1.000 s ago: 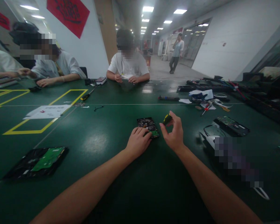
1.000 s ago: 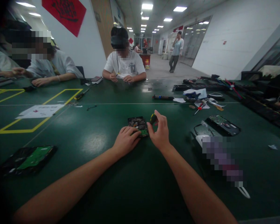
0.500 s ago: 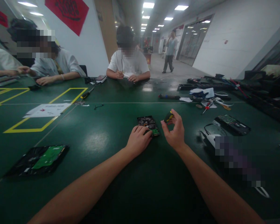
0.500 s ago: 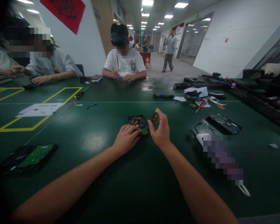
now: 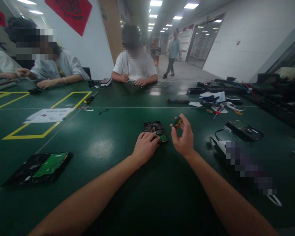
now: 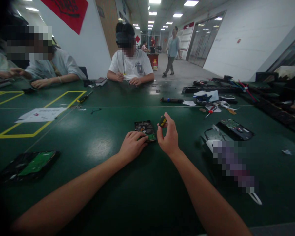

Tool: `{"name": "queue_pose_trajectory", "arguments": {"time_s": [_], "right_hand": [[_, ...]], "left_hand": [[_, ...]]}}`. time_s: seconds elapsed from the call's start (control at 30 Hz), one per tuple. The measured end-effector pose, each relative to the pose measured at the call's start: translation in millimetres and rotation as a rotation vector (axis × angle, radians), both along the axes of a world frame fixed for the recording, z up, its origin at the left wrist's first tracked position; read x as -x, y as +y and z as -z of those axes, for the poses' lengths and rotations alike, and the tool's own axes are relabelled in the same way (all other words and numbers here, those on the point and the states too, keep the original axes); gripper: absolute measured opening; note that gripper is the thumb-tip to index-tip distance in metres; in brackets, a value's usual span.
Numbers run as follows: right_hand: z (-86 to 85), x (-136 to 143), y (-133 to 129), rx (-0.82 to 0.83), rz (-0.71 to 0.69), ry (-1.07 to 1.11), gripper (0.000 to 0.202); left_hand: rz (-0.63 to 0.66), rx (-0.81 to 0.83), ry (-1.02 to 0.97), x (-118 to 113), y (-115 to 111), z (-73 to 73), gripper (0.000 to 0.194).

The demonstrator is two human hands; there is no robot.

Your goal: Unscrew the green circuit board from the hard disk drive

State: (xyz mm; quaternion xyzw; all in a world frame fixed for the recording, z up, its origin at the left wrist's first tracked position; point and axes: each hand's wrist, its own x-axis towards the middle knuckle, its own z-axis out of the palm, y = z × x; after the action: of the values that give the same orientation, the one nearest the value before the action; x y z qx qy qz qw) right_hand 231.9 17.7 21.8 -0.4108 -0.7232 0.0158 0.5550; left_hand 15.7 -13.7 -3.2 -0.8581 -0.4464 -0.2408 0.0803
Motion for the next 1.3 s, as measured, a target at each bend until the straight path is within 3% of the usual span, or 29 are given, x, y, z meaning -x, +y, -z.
{"name": "queue_pose_trajectory", "arguments": {"time_s": [0.17,0.53,0.83,1.03,1.3], "right_hand": [[2.0,0.5,1.4,-0.007,0.016,-0.001,0.069],[2.8,0.9,2.2,-0.04,0.054,0.005,0.072],[-2.3,0.3,0.5,-0.07,0.048,-0.008,0.069],[-3.1,2.3,-1.4,-0.014,-0.03,0.024,0.067],[-3.7,-0.5,1.8,-0.04,0.012,0.029,0.068]], "left_hand": [[0.037,0.025,0.004,6.7,-3.3,0.5,0.033],[0.082,0.061,-0.024,17.2,0.3,-5.5,0.026],[0.139,0.109,-0.067,20.4,0.6,-7.1,0.032],[0.164,0.134,-0.14,20.3,2.4,-3.9,0.032],[0.182,0.133,-0.155,21.8,7.1,3.4,0.032]]}}
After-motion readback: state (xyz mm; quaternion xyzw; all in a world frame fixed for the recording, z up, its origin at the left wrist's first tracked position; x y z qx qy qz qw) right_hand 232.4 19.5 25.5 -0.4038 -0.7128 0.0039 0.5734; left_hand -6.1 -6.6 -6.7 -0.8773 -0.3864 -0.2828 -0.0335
